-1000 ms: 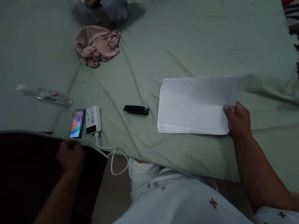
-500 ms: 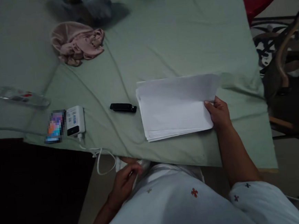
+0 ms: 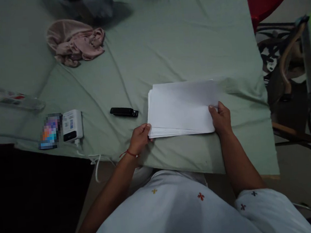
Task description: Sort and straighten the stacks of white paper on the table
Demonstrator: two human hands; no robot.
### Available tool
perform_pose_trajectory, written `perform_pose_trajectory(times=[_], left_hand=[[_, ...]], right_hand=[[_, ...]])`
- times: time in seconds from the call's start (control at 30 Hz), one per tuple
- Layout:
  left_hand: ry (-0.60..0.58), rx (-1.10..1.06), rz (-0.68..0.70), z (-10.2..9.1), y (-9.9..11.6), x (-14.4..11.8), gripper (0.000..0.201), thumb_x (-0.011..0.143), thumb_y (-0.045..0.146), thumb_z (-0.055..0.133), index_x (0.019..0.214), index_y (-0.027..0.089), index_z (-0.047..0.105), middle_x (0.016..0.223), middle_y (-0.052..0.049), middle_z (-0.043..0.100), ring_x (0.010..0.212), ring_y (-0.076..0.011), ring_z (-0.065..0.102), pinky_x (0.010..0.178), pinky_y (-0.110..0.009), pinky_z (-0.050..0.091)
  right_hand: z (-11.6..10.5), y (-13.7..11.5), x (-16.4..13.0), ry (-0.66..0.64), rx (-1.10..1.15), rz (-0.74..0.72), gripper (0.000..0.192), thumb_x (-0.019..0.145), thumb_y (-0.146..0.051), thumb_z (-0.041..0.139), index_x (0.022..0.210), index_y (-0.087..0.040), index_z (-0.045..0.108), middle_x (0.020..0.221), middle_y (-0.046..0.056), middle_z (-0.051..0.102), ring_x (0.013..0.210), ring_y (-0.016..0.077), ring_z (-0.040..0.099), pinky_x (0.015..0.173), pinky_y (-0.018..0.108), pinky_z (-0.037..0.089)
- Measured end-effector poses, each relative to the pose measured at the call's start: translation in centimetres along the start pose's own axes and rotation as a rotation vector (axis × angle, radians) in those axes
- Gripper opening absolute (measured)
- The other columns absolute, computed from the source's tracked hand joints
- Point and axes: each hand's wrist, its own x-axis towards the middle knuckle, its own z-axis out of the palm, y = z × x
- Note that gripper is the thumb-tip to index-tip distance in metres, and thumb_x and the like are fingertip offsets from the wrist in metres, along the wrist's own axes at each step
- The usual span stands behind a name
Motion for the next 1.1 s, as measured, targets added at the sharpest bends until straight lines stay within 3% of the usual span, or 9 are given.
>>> perform_pose_trajectory(times=[0.13, 0.27, 0.47, 0.57, 0.73, 0.9, 0.97, 1.1], left_hand=[[0.042, 0.062, 0.008, 0.0, -0.4, -0.2, 0.046, 0.09, 0.063, 0.061, 0.069, 0.022, 0.058, 0.051, 0.002, 0.055, 0.05, -0.015, 0.048, 0.051, -0.028, 0.034], [-0.003, 0.02, -0.037, -0.1, -0.3, 0.2, 0.039, 0.085, 0.059, 0.067, 0.074, 0.022, 0.063, 0.06, 0.0, 0.062, 0.055, -0.0164, 0.052, 0.053, -0.029, 0.039], [-0.12, -0.227, -0.098, -1.1, 0.2, 0.3, 0.033, 0.076, 0.048, 0.078, 0.087, 0.02, 0.067, 0.081, -0.002, 0.07, 0.078, -0.0184, 0.063, 0.072, -0.029, 0.048], [-0.162, -0.337, -0.133, -1.6, 0.4, 0.1, 0.033, 0.074, 0.041, 0.081, 0.093, 0.02, 0.066, 0.084, -0.001, 0.071, 0.078, -0.0166, 0.063, 0.073, -0.027, 0.049], [-0.135, -0.426, -0.154, -1.7, 1.0, -0.2, 0.036, 0.07, 0.029, 0.083, 0.099, 0.019, 0.065, 0.076, 0.004, 0.068, 0.071, -0.0121, 0.06, 0.07, -0.023, 0.049], [-0.051, -0.476, -0.135, -0.9, 2.0, -0.4, 0.025, 0.079, 0.041, 0.079, 0.084, 0.02, 0.066, 0.072, 0.001, 0.067, 0.068, -0.0129, 0.062, 0.064, -0.024, 0.05], [0.01, -0.455, -0.12, -0.2, 2.1, -0.2, 0.034, 0.078, 0.051, 0.08, 0.08, 0.02, 0.066, 0.074, -0.001, 0.069, 0.072, -0.0156, 0.066, 0.066, -0.027, 0.052], [0.101, -0.373, -0.138, 1.2, 2.1, 0.3, 0.058, 0.061, 0.063, 0.089, 0.086, 0.014, 0.07, 0.077, -0.005, 0.075, 0.083, -0.0247, 0.072, 0.072, -0.033, 0.055]], right_hand=[[0.0, 0.2, -0.1, 0.038, -0.11, -0.038, 0.03, 0.083, -0.05, 0.074, 0.081, -0.022, 0.064, 0.07, -0.004, 0.056, 0.06, 0.0113, 0.043, 0.054, 0.025, 0.037], [-0.4, 0.1, 0.2, 0.041, -0.065, 0.01, 0.027, 0.08, -0.045, 0.076, 0.078, -0.022, 0.064, 0.065, -0.006, 0.052, 0.056, 0.0096, 0.04, 0.051, 0.024, 0.033], [-1.1, 0.3, 0.4, -0.05, 0.108, 0.116, 0.026, 0.073, -0.04, 0.081, 0.09, -0.022, 0.07, 0.075, -0.004, 0.067, 0.06, 0.0113, 0.054, 0.053, 0.024, 0.042], [-1.1, 0.2, 0.4, -0.085, 0.187, 0.152, 0.031, 0.069, -0.037, 0.084, 0.094, -0.023, 0.072, 0.08, -0.002, 0.072, 0.062, 0.0128, 0.059, 0.055, 0.025, 0.047], [-1.2, -0.4, 0.4, -0.116, 0.204, 0.144, 0.036, 0.068, -0.039, 0.087, 0.096, -0.024, 0.072, 0.083, 0.0, 0.075, 0.064, 0.0162, 0.065, 0.057, 0.029, 0.052], [-1.5, -0.6, 0.1, -0.147, 0.19, 0.169, 0.039, 0.066, -0.042, 0.088, 0.095, -0.023, 0.072, 0.079, 0.0, 0.075, 0.06, 0.0162, 0.064, 0.055, 0.03, 0.052], [-1.5, -0.7, 0.0, -0.139, 0.194, 0.174, 0.04, 0.064, -0.043, 0.088, 0.096, -0.024, 0.073, 0.081, 0.0, 0.076, 0.061, 0.0161, 0.064, 0.056, 0.03, 0.052], [-1.3, -0.9, -0.4, -0.124, 0.18, 0.147, 0.041, 0.065, -0.044, 0.088, 0.097, -0.024, 0.073, 0.086, 0.001, 0.077, 0.067, 0.0175, 0.067, 0.059, 0.031, 0.054]])
